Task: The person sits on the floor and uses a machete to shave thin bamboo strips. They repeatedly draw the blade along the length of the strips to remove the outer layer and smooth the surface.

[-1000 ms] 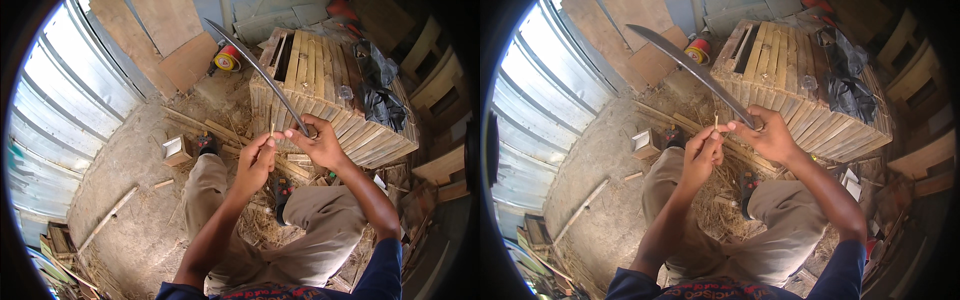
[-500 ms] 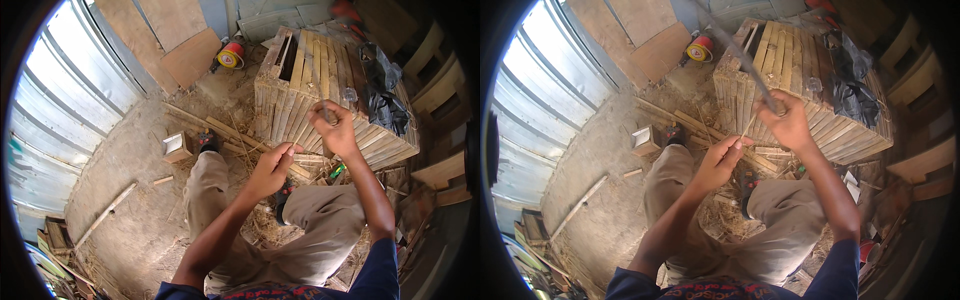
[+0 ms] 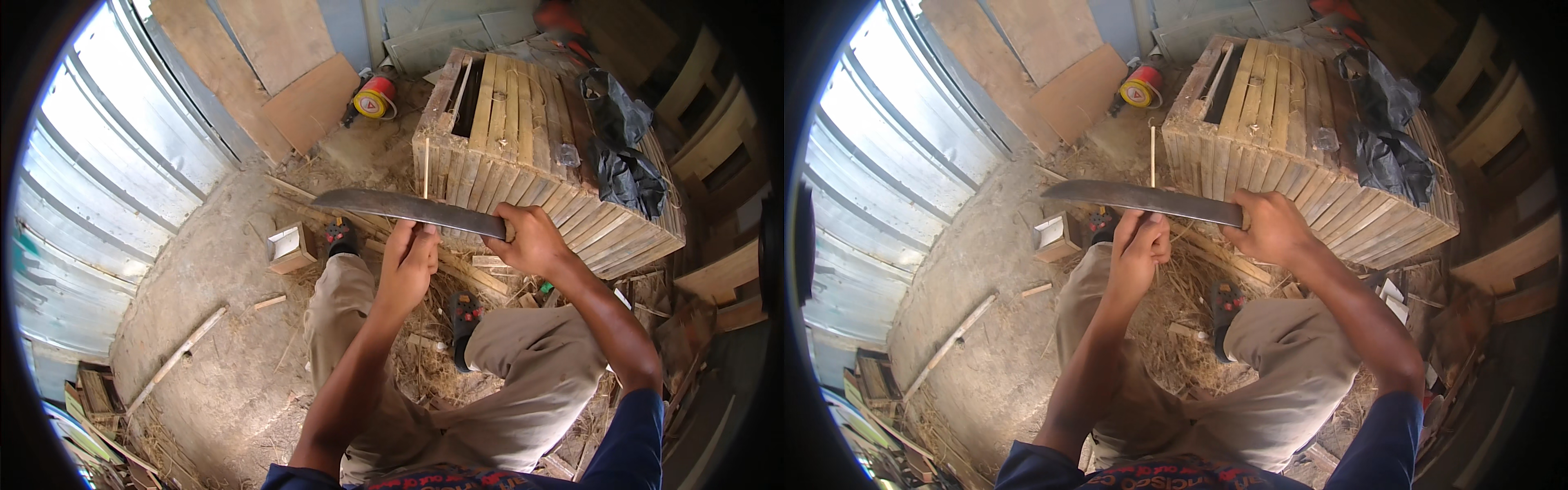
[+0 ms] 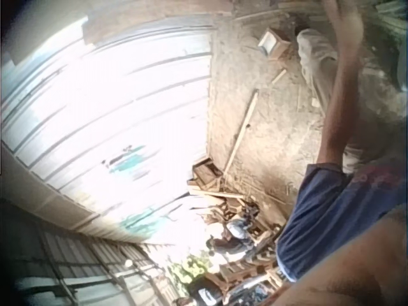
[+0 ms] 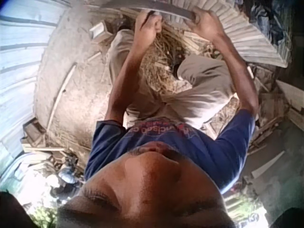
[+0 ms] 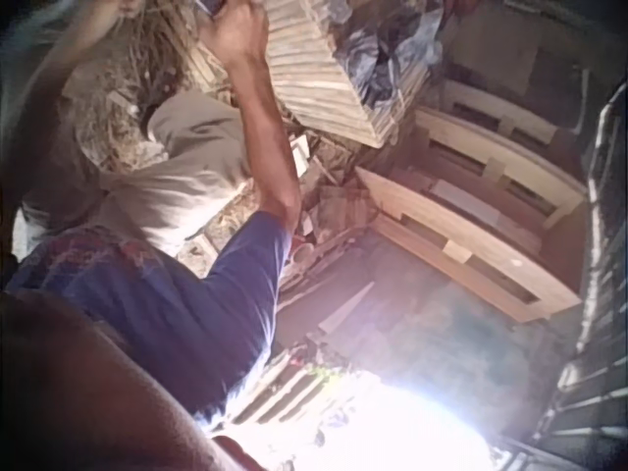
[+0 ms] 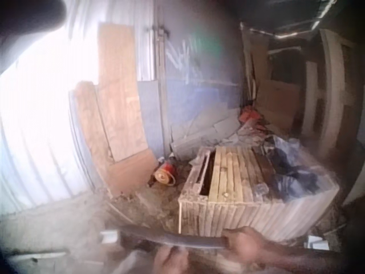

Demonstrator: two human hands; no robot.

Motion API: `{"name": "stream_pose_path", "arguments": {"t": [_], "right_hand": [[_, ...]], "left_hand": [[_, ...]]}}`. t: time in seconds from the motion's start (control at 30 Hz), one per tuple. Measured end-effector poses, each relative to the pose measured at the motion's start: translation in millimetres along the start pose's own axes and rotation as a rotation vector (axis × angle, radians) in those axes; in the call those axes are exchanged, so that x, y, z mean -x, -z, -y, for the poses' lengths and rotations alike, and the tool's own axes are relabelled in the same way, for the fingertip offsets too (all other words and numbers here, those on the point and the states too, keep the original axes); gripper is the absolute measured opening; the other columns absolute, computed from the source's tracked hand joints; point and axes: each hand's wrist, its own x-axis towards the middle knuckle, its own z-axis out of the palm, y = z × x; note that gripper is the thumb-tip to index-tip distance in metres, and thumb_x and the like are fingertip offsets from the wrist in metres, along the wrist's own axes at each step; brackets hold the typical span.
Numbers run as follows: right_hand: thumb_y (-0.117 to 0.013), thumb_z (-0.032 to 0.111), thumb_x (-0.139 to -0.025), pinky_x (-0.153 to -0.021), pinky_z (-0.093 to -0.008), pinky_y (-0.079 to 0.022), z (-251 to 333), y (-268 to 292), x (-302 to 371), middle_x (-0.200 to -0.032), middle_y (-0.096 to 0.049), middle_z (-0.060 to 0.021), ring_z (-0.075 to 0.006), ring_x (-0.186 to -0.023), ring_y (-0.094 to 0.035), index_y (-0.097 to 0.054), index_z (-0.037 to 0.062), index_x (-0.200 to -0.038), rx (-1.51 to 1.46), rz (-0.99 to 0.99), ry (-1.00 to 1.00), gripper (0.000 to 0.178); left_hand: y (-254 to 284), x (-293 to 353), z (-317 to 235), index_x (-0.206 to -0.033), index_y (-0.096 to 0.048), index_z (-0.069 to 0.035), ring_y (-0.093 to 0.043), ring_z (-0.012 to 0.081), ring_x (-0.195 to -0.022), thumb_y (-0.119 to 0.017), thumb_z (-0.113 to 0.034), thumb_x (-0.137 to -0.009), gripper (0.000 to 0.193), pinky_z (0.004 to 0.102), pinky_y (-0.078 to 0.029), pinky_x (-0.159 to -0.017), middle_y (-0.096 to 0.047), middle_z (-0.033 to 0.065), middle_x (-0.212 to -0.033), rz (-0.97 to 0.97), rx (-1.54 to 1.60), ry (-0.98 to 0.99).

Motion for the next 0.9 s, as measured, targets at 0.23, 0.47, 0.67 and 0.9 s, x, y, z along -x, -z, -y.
{"name": "stream_pose_path", "arguments": {"t": [0.23,0.47,0.67,0.9], "right_hand": [[-0.078,0.013,-0.076,-0.066,-0.0454,-0.052,-9.4,2.4,2.6,-0.073,-0.065,-0.021,-0.0415,-0.072,-0.068,-0.063,-0.0005,-0.089,-0.002,0.02,0.061,0.024],[-0.081,0.019,-0.075,-0.071,-0.0473,-0.054,-12.4,7.3,3.5,-0.082,-0.068,-0.0203,-0.0413,-0.08,-0.068,-0.064,0.002,-0.094,0.042,-0.019,0.089,0.031],[-0.082,0.019,-0.074,-0.071,-0.0457,-0.056,-14.0,7.5,4.0,-0.081,-0.068,-0.0176,-0.0385,-0.078,-0.069,-0.063,0.0018,-0.09,0.152,-0.109,0.089,0.03],[-0.083,0.019,-0.073,-0.069,-0.0452,-0.056,-16.6,5.6,4.0,-0.081,-0.068,-0.0152,-0.0362,-0.077,-0.069,-0.063,0.0018,-0.09,0.196,-0.144,0.092,0.031]], "left_hand": [[-0.8,1.3,-9.7,-0.145,-0.049,-0.002,-0.033,0.001,-0.061,-0.057,-0.016,-0.105,0.043,0.0198,-0.029,-0.055,-0.043,-0.0092,-0.075,0.038,-0.211,-0.005],[-8.4,2.4,-3.7,-0.12,-0.065,0.001,-0.033,0.0003,-0.059,-0.06,-0.017,-0.103,0.025,0.0213,-0.028,-0.053,-0.044,-0.0087,-0.067,-0.048,-0.46,-0.232],[-18.9,2.5,2.9,-0.091,-0.068,0.002,-0.034,0.0015,-0.062,-0.065,-0.016,-0.101,0.021,0.0228,-0.028,-0.053,-0.045,-0.0085,-0.065,-0.214,-0.546,-0.321],[-21.0,2.8,6.9,-0.089,-0.067,0.003,-0.035,0.0018,-0.062,-0.071,-0.017,-0.097,0.022,0.0233,-0.029,-0.052,-0.043,-0.0078,-0.063,-0.298,-0.485,-0.222]]}}
